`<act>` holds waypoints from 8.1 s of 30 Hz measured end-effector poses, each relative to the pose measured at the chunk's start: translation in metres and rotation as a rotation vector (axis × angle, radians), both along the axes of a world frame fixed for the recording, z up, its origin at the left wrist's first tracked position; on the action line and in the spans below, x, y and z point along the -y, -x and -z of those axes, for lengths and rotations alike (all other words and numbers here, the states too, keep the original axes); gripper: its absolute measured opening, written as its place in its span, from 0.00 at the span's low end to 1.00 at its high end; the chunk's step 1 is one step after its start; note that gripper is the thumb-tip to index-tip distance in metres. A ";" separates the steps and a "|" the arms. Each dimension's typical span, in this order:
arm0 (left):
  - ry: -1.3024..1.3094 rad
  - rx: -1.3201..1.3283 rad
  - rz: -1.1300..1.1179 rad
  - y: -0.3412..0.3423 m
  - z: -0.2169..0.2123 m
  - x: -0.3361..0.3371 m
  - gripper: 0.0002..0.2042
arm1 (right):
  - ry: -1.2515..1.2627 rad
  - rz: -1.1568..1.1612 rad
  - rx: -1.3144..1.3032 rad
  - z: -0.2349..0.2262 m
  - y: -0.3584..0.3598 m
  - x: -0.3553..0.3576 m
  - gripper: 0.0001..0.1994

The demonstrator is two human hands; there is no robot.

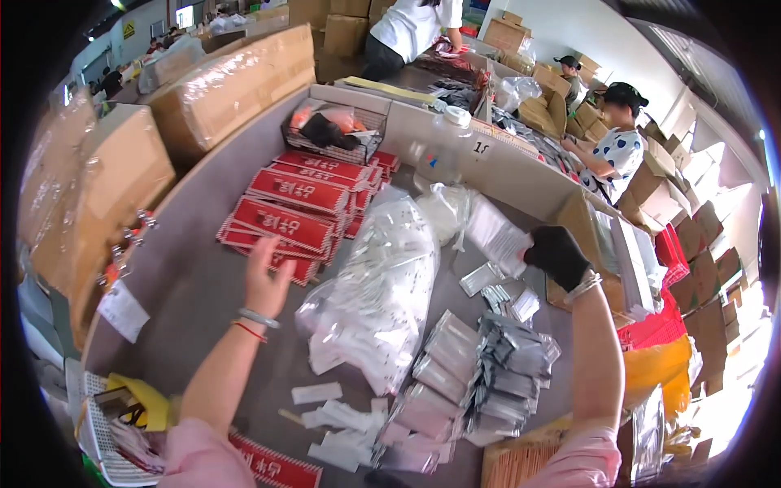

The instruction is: Packaging thin wooden sticks into plastic sleeves and small red cardboard boxes.

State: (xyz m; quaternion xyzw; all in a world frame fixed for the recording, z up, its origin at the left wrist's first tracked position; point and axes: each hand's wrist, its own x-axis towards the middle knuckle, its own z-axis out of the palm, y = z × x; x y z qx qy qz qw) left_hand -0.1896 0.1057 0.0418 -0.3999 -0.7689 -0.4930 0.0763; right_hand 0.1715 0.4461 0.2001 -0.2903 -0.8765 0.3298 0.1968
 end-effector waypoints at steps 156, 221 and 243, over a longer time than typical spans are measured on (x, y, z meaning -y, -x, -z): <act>1.307 1.102 0.349 -0.337 0.282 0.543 0.25 | 1.264 -1.368 -0.752 -0.100 0.094 0.440 0.09; 0.464 -0.089 0.436 -0.237 0.000 0.245 0.24 | -0.233 0.194 0.489 0.147 -0.178 0.470 0.29; 0.699 0.036 0.294 -0.237 0.033 0.257 0.50 | -0.049 -0.118 0.215 0.164 -0.075 0.493 0.32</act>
